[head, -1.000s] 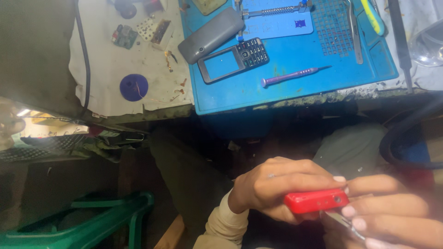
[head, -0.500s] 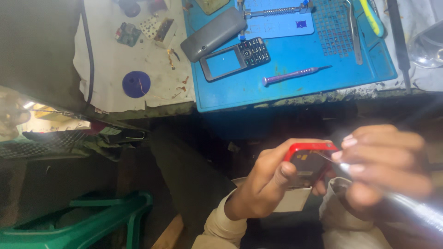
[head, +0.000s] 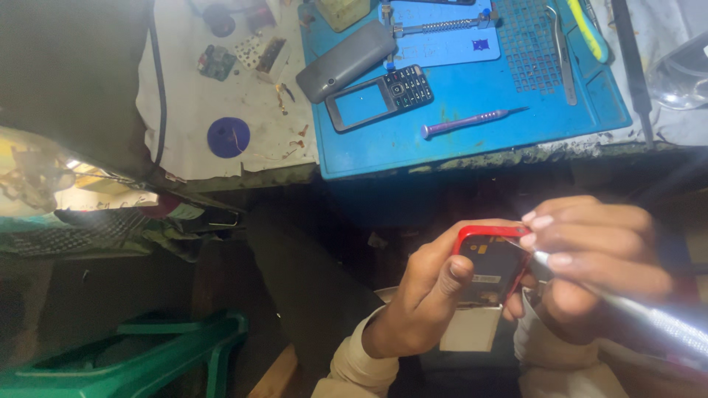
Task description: The person uses a screwdriver to unscrew the back of a red feature phone, pries open the casing, removes the battery and lifts out the internal circuit board, then sets the parts on the work mat.
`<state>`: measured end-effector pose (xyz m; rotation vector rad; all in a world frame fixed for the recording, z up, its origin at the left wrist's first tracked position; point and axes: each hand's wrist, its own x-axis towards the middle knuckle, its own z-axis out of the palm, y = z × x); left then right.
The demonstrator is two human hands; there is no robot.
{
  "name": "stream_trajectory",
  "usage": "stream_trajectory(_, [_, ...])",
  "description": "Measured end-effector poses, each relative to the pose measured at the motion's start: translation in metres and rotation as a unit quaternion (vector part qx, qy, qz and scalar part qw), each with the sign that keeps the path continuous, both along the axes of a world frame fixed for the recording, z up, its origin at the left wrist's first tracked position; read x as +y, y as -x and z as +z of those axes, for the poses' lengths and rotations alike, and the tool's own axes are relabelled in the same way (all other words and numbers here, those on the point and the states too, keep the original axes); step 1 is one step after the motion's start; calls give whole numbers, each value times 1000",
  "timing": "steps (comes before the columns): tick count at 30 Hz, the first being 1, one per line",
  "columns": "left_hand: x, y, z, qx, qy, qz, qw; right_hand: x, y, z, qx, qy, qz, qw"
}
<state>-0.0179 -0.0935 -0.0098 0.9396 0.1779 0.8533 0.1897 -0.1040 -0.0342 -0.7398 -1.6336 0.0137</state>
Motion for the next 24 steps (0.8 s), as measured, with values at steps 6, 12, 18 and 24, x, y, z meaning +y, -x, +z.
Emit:
stream_trajectory(6, [3, -4, -4, 17, -6, -3, 1000, -3, 34, 37, 187, 130, 48, 973])
stream_trajectory(12, [9, -7, -8, 55, -11, -4, 998, -5, 20, 40, 238, 271, 77, 929])
stream_trajectory(18, [13, -20, -21, 9, 53, -23, 998, 4, 20, 47, 355, 354, 73, 862])
stream_trajectory(24, [25, -31, -38, -72, 193, -83, 975, 30, 20, 52, 398, 423, 86, 809])
